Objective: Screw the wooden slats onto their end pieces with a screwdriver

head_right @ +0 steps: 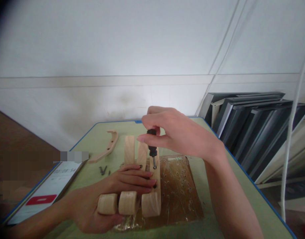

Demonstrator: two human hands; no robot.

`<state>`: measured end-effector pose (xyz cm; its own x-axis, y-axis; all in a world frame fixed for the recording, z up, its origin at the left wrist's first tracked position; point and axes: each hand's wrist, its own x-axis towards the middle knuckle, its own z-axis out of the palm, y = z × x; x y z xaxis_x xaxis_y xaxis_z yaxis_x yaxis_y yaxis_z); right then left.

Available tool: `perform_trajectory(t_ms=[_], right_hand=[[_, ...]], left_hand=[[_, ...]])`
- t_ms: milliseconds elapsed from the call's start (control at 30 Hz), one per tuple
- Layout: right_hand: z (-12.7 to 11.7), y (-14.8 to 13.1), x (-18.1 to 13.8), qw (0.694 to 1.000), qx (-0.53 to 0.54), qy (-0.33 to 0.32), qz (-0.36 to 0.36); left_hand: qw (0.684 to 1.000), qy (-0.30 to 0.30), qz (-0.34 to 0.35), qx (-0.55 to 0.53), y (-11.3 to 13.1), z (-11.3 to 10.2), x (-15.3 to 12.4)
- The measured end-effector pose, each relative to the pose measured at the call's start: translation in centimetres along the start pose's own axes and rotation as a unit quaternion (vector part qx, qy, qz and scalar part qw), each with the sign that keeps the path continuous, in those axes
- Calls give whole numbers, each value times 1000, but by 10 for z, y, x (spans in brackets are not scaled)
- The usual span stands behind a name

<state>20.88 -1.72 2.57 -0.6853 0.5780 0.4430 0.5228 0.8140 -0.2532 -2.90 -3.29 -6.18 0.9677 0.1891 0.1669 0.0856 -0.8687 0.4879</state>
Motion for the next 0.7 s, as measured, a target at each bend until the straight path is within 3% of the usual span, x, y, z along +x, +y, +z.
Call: perform_trajectory(t_ms=[433, 700], right_hand=[[4, 0, 1, 999, -34, 3, 36], [6, -2, 4, 998, -58, 18, 22]], left_hand=[[1000, 10, 0, -17, 1, 1, 0], [1000, 3, -3, -3, 1, 0, 1]])
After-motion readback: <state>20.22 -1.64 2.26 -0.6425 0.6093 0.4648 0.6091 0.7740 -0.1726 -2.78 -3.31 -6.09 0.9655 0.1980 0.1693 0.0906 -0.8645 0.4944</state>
